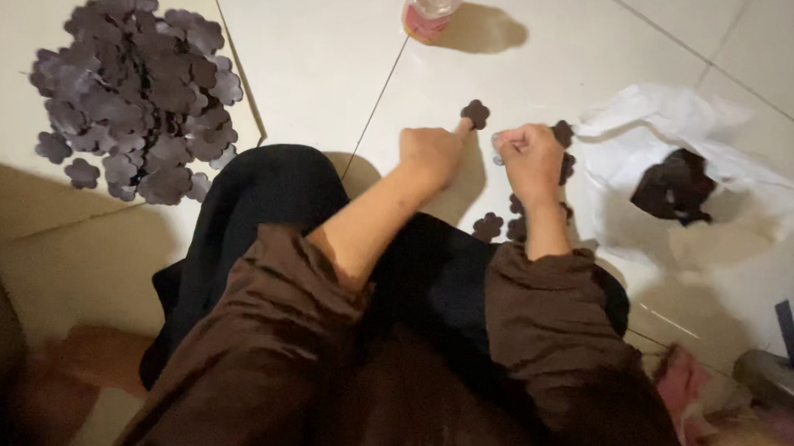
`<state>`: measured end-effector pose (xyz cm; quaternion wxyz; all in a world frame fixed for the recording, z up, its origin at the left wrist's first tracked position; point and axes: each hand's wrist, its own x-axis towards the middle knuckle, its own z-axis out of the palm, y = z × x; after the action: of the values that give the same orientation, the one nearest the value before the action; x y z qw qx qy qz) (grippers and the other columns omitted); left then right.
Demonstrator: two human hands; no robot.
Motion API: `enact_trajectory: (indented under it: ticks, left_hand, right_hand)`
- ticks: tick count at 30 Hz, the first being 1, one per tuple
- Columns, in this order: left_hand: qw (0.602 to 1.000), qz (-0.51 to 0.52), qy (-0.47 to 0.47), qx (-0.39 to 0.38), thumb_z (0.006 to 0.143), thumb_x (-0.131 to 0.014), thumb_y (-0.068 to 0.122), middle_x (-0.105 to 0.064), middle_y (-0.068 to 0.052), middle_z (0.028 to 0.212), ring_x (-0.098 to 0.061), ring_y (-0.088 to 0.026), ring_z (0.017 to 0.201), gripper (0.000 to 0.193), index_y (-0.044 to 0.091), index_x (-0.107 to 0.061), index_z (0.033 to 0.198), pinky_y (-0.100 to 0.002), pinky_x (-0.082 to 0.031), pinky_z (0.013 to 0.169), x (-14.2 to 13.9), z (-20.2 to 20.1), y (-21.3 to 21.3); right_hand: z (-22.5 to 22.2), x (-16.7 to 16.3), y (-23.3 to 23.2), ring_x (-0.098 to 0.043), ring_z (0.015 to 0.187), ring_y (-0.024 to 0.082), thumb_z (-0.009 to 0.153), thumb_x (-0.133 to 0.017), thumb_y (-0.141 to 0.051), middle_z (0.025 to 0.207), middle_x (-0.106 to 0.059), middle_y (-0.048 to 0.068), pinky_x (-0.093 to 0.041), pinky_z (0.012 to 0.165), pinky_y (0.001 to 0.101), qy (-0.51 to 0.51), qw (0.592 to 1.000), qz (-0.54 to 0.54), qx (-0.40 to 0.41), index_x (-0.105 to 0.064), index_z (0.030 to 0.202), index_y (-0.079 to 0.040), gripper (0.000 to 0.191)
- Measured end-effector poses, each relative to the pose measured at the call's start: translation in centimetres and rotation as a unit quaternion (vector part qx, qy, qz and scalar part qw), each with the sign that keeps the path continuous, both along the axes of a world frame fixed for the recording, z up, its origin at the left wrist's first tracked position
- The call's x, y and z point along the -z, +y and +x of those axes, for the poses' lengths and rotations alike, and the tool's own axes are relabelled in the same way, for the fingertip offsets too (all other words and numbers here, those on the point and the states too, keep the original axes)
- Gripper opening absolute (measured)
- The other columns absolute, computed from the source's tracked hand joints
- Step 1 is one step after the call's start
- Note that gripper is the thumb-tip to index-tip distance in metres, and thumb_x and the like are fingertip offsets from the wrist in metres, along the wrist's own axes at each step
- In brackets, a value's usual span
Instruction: The person sits on a tiled floor and wipes small, dark, flower-shaped decorative pieces with a white cloth. They pick up each piece, rub it with the cloth, and place it back down, occasionally moving a plastic bottle aside.
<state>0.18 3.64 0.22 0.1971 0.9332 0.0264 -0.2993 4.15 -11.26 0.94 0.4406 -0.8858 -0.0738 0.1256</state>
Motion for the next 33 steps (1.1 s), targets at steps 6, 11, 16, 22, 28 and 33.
enact_trajectory:
  ticks: [6,11,16,22,28,33]
  left_hand:
    - [0.989,-0.053,-0.121,-0.071,0.092,-0.062,0.021,-0.072,-0.015,0.117,-0.069,-0.035,0.108,0.052,0.021,-0.055,0.144,-0.048,-0.055,0.088,-2.7,0.5,4.0]
    - [0.947,-0.12,-0.274,-0.12,0.089,-0.074,0.027,-0.076,-0.015,0.099,-0.074,-0.031,0.09,0.044,0.014,-0.068,0.13,-0.044,-0.056,0.083,-10.9,-1.4,10.4]
    - [0.93,-0.105,-0.251,-0.249,0.1,-0.064,0.022,-0.073,-0.014,0.109,-0.071,-0.023,0.087,0.037,0.012,-0.063,0.136,-0.035,-0.062,0.076,-21.0,-8.3,16.9]
    - [0.894,-0.088,-0.295,-0.326,0.105,-0.064,0.02,-0.071,-0.017,0.11,-0.068,-0.022,0.093,0.037,0.009,-0.065,0.141,-0.035,-0.06,0.079,-25.8,-17.7,19.9]
    - [0.809,-0.194,-0.452,-0.322,0.111,-0.063,0.012,-0.066,-0.01,0.115,-0.064,-0.012,0.103,0.018,0.002,-0.062,0.126,-0.024,-0.053,0.094,-25.4,-24.8,21.0]
    - [0.741,-0.278,-0.476,-0.385,0.107,-0.076,0.022,-0.061,0.001,0.093,-0.051,-0.007,0.078,0.019,0.016,-0.059,0.104,-0.021,-0.042,0.072,-24.4,-26.5,21.8]
  right_hand:
    - [-1.8,-1.1,-2.4,-0.065,0.086,0.014,0.096,-0.071,-0.007,0.098,-0.072,0.005,-0.054,0.077,0.0275,0.223,0.863,0.414,0.184,-0.067,0.107,-0.005,0.012]
    - [-3.5,-1.9,-3.7,-0.062,0.09,0.013,0.096,-0.072,-0.009,0.1,-0.069,0.003,-0.053,0.08,0.0277,0.272,0.739,0.572,0.23,-0.066,0.113,-0.006,0.018]
    - [-3.8,-2.2,-3.6,-0.063,0.089,0.015,0.094,-0.073,-0.011,0.1,-0.069,0.005,-0.055,0.078,0.0265,0.302,0.683,0.612,0.258,-0.069,0.111,-0.005,0.018]
    - [-2.7,-2.2,-3.2,-0.064,0.089,0.016,0.093,-0.074,-0.013,0.099,-0.068,0.004,-0.055,0.076,0.0271,0.327,0.67,0.617,0.254,-0.069,0.108,-0.007,0.017]
    - [-2.6,-2.6,-5.0,-0.065,0.094,0.017,0.095,-0.074,-0.011,0.103,-0.069,0.006,-0.055,0.081,0.0285,0.271,0.671,0.647,0.24,-0.07,0.111,-0.005,0.017]
    - [-3.2,-2.5,-6.9,-0.066,0.094,0.016,0.096,-0.073,-0.013,0.104,-0.069,0.005,-0.055,0.08,0.0282,0.225,0.663,0.673,0.237,-0.07,0.111,-0.007,0.016]
